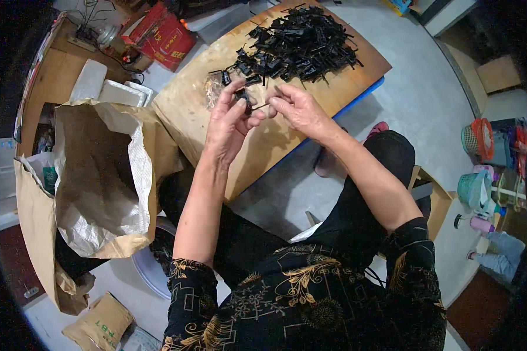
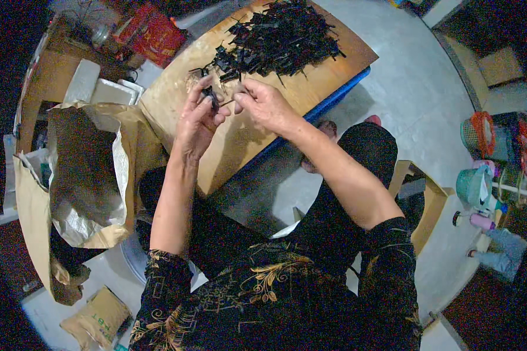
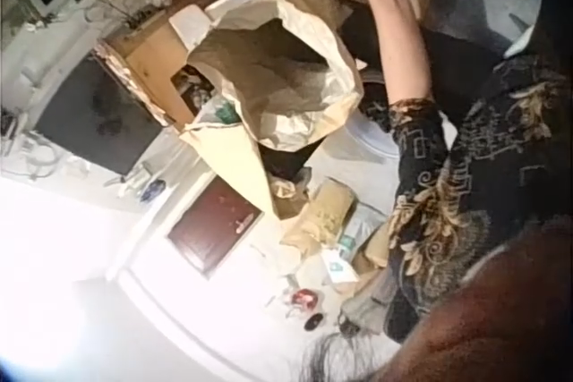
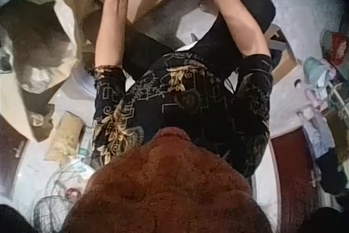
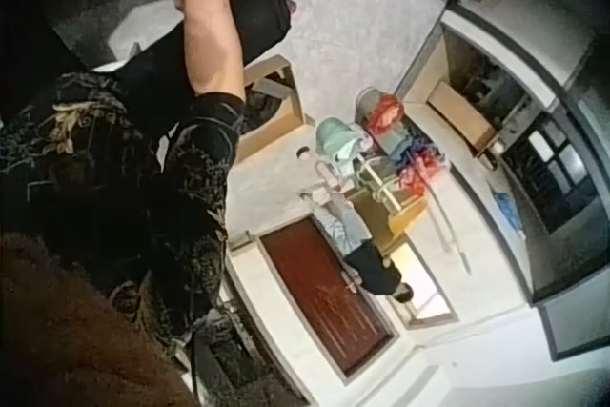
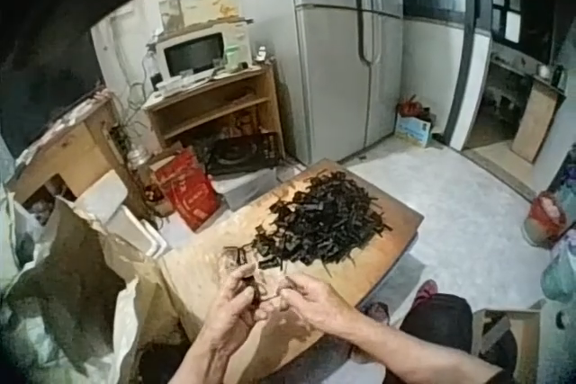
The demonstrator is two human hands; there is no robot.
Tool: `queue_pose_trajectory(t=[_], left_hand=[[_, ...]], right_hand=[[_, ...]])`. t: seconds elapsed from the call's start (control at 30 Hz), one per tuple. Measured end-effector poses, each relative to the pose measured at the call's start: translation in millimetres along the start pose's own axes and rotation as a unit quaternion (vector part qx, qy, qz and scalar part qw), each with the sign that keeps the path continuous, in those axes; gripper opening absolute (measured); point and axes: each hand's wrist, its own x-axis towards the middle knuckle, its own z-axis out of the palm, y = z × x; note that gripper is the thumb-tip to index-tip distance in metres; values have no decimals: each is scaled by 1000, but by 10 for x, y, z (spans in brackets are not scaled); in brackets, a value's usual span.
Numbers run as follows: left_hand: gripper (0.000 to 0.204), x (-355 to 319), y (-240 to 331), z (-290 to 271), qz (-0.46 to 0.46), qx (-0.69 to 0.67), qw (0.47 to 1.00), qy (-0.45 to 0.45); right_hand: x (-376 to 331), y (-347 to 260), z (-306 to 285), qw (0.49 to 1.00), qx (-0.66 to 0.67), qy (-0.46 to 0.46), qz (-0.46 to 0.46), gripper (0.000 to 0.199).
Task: The recorder is sorting and inspecting small black plastic components on a workbench, placing them into a paper bag.
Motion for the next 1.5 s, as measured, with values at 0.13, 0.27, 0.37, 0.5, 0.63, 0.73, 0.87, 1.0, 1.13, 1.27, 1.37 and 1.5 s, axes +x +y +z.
queue_pose_trajectory(t=[0.13,0.27,0.37,0.5,0.63,0.73,0.87,1.0,1.13,1.27,1.37,1.5], left_hand=[[40,0,-20,-5,-27,10,999,-39],[41,-18,3,13,-66,1,990,-124],[41,-49,28,42,-84,-20,982,-170],[43,-56,10,31,-91,-45,974,-201],[41,-64,41,100,-78,79,987,-112],[38,-83,11,73,-33,201,975,-92],[37,-109,-24,67,20,311,949,-57],[35,-120,-21,36,62,299,952,4],[34,-109,-37,5,70,272,960,11],[33,-95,-21,-16,81,278,957,18],[32,-105,14,-37,82,279,956,30],[33,-98,36,-85,83,282,955,36]], right_hand=[[16,15,-33,999,42,-8,4,18],[51,36,-11,996,88,-4,-14,19],[35,-61,-39,988,117,-81,58,21],[42,-115,-79,976,144,-144,80,23],[126,14,-67,995,43,-91,-24,20],[156,88,-32,998,-33,-59,9,18],[156,128,98,999,11,-35,5,21],[76,-96,227,980,126,-43,151,28],[77,-100,350,975,138,-43,171,31],[110,-93,396,976,143,-36,159,35],[134,-126,430,968,179,-49,168,38],[176,-142,469,957,211,-50,194,33]])
